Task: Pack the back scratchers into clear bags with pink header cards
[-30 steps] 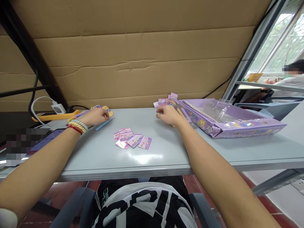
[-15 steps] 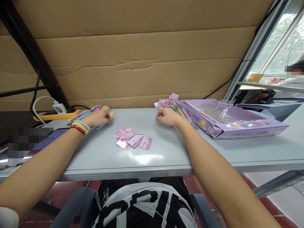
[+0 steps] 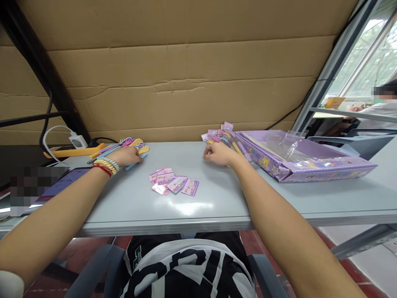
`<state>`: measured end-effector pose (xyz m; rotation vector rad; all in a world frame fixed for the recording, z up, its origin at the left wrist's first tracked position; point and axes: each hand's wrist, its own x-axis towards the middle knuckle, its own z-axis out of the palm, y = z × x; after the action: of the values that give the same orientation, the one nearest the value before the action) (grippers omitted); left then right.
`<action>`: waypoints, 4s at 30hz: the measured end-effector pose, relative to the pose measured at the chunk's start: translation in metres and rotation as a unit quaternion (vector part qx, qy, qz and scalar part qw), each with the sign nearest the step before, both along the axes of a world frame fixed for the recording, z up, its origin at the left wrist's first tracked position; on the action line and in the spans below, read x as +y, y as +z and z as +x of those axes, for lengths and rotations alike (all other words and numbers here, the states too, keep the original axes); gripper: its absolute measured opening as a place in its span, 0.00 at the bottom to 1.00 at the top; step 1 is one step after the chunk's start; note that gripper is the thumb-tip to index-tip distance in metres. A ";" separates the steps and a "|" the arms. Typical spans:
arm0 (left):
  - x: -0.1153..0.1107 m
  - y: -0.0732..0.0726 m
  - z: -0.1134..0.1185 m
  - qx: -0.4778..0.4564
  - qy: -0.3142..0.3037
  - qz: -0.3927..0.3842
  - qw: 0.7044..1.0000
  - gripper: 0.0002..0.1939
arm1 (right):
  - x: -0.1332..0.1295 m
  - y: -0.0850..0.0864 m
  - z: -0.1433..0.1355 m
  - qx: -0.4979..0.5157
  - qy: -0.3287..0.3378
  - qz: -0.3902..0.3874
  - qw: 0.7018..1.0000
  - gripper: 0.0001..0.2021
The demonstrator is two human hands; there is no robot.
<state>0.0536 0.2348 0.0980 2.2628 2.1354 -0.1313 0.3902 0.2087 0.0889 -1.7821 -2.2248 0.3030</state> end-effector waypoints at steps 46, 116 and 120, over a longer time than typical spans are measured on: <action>-0.042 -0.012 0.054 -0.106 -0.328 -0.012 0.939 0.25 | -0.025 -0.004 -0.057 -0.028 0.216 -0.135 0.967 0.17; 0.005 -0.010 -0.003 -0.066 -0.074 0.120 0.988 0.19 | -0.006 0.002 -0.015 -0.038 0.083 -0.023 0.996 0.22; 0.011 -0.025 0.002 -0.041 -0.085 0.133 0.987 0.16 | -0.007 0.002 -0.017 -0.050 0.085 -0.037 0.994 0.23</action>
<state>0.0553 0.2459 0.0733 2.5420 2.0218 0.2564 0.3735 0.2021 0.0911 -1.6801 -2.4733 0.3435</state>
